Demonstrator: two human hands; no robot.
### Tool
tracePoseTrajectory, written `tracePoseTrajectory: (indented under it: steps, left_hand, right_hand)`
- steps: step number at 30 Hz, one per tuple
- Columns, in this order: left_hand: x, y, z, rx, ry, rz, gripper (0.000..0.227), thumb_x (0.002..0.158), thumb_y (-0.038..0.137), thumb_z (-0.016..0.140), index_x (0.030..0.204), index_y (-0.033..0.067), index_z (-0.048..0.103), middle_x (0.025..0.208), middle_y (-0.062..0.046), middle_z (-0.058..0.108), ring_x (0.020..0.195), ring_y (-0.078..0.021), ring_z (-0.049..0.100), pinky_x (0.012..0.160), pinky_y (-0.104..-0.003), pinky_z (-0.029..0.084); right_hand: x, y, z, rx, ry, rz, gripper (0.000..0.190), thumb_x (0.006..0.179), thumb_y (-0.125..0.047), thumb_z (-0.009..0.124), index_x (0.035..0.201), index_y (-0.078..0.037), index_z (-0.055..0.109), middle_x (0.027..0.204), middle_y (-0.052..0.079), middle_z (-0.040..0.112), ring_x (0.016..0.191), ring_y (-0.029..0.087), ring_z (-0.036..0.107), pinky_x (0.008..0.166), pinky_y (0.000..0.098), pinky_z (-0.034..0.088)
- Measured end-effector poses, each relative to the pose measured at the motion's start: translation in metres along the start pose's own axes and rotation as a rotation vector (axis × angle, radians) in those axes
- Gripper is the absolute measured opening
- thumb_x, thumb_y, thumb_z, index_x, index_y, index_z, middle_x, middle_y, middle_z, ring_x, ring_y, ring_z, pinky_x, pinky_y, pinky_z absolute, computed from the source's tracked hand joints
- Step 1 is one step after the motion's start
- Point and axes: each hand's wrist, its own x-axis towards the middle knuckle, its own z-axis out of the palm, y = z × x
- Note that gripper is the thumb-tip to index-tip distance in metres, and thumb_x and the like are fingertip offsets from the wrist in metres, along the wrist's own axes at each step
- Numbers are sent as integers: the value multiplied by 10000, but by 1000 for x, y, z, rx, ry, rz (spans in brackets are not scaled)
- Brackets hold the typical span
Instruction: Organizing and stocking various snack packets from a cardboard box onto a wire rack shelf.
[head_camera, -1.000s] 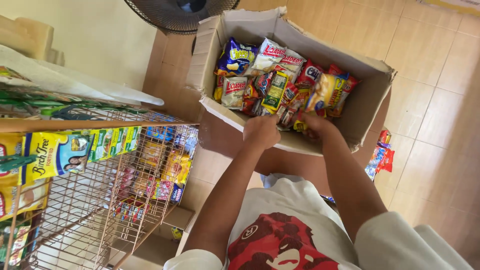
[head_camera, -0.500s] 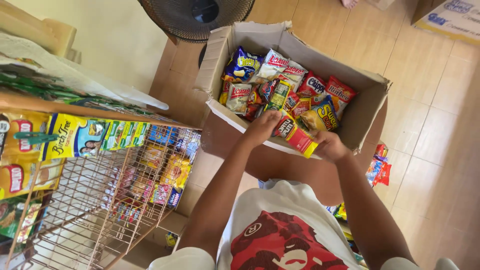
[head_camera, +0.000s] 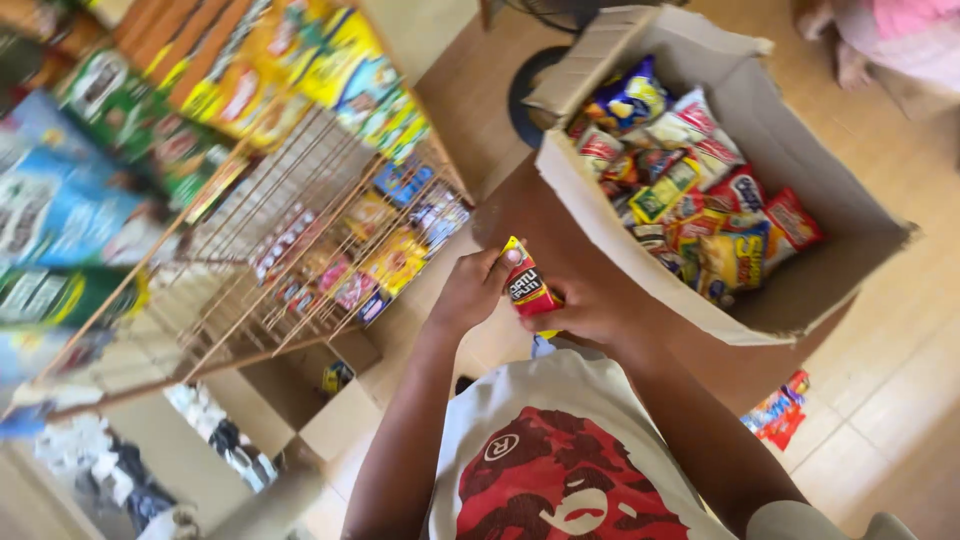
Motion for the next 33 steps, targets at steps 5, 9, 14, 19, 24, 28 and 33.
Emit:
tracePoseTrajectory:
  steps: [5,9,14,19,24,28,33]
  left_hand:
    - [-64,-39,-32,-203,268,-38,310,1025,282,658,982,-14,738,667,-46,667,586,-61,607,543,-291,539]
    - [-105,-56,-48,-313,436,-81,243,968,244,720,943,10,779,659,-56,694,556,-38,607,500,-276,531]
    - [-157,-75,-64,-191,528,-83,212,947,226,733,980,22,782,664,-69,713,558,-53,619,520,-274,539]
    - [-196,-101,-62,-227,638,-45,184,939,196,749,984,21,785,707,-82,741,596,-62,633,558,-272,555]
    - [-213,-98,-73,-148,780,56,180,856,205,830,872,30,793,727,-83,756,592,-71,675,556,-271,554]
    - [-216,-98,-82,-61,879,31,303,748,235,914,740,-10,736,620,-102,696,515,-103,604,505,-292,523]
    - [-216,-104,-84,-81,934,17,317,802,260,889,744,-1,717,610,-68,681,516,-81,601,510,-282,517]
  right_hand:
    - [18,-5,70,-195,-97,101,503,768,-165,860,1213,-49,656,1011,9,697,922,109,660,837,305,548]
    - [26,-9,112,-260,-184,152,536,701,-111,881,1185,-72,654,1021,26,730,928,125,697,848,312,574]
    - [41,26,139,-313,-316,226,583,643,-65,903,1163,-72,639,996,61,749,896,155,729,821,334,604]
    - [46,38,159,-391,-456,258,562,649,-57,920,1136,-43,641,973,74,751,884,169,724,803,343,601]
    - [45,37,183,-391,-496,290,592,636,-69,909,1167,-57,647,1006,66,753,931,170,736,831,341,611]
    - [52,55,188,-444,-512,226,623,632,-60,909,1200,-63,653,1046,51,750,968,160,722,876,334,597]
    - [45,54,206,-392,-529,178,600,677,-46,900,1221,-60,646,1087,48,726,1001,157,698,925,348,574]
